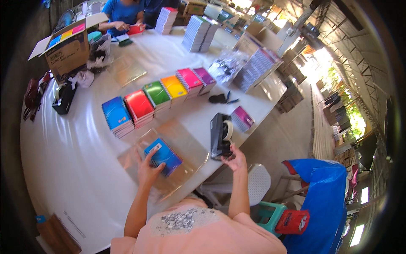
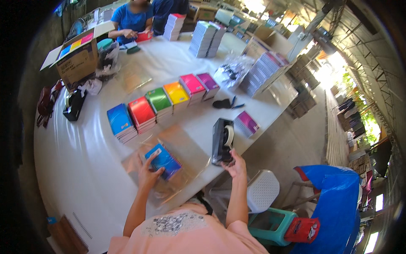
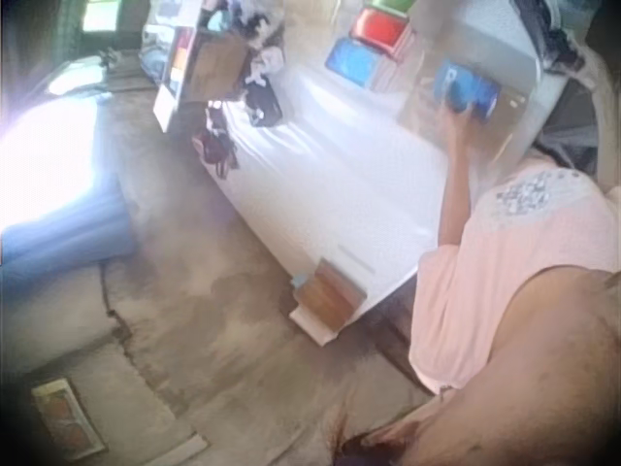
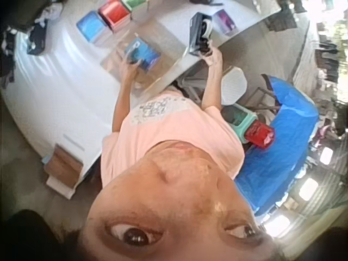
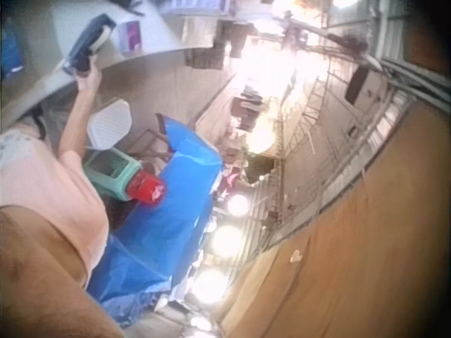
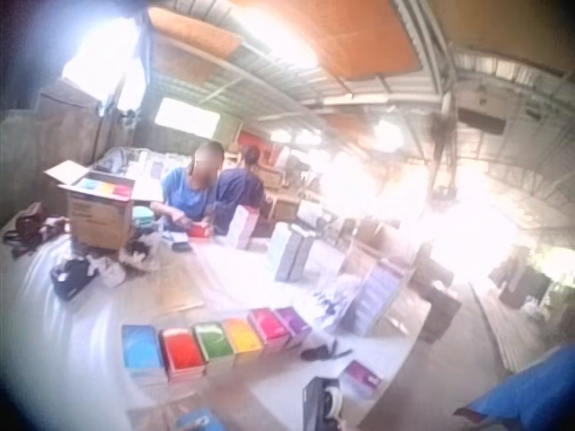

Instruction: The person picks up several colorful spiral notebooks from stacks on a table, aligns them together, and places them into a clear plastic bag. They then pick up another set of notebooks and repeats the process of aligning and bagging them.

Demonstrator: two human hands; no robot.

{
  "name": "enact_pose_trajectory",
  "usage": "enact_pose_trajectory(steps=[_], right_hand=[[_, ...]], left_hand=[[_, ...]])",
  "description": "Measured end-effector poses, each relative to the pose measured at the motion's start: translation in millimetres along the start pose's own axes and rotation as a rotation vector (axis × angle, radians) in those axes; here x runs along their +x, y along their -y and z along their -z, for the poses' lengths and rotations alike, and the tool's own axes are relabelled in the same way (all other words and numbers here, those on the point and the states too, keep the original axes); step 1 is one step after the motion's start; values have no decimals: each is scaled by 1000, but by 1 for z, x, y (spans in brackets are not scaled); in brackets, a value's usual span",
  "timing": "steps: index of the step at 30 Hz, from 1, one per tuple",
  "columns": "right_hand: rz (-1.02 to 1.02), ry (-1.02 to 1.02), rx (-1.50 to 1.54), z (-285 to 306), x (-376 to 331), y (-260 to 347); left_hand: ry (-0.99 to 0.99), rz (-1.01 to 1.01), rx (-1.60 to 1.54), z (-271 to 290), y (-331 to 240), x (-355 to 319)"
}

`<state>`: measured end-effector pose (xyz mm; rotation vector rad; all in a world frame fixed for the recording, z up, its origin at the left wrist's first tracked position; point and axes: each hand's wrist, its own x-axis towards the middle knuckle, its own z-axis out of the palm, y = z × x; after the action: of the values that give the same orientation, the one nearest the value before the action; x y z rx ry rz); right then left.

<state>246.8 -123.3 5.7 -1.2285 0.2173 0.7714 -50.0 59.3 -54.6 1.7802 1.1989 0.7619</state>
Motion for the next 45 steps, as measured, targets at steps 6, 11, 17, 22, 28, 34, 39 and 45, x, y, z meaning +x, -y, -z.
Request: enact_pose_trajectory(steps=[6,11,17,22,28,34,39,45], right_hand=[[75,151,-54,30,-25,-37],[1041,-443,-1361,62,-3,-52],[615,426,-1062,-84,-68,-1],[338,1130,-1366,-181,-50,-64],[546,1042,-1767,-207,-55,-95],[700,706,-1781,-193,-44,-72],[116,1066,-1226,-152,21,-107],[167,1157,-492,-142,-37,-101]], left_hand=[[149,222,-116,25,-26,-10],[54,83,-23,9,-9,-5],[167,162,-15,4,-26,8],[81,154,14,12,-13,1],[91,139,-63,7,-11,-5],[103,145,89,13,-13,-8],[12,45,-326,-14,-5,-16],[-252,-142,-510,-16,-65,-58]])
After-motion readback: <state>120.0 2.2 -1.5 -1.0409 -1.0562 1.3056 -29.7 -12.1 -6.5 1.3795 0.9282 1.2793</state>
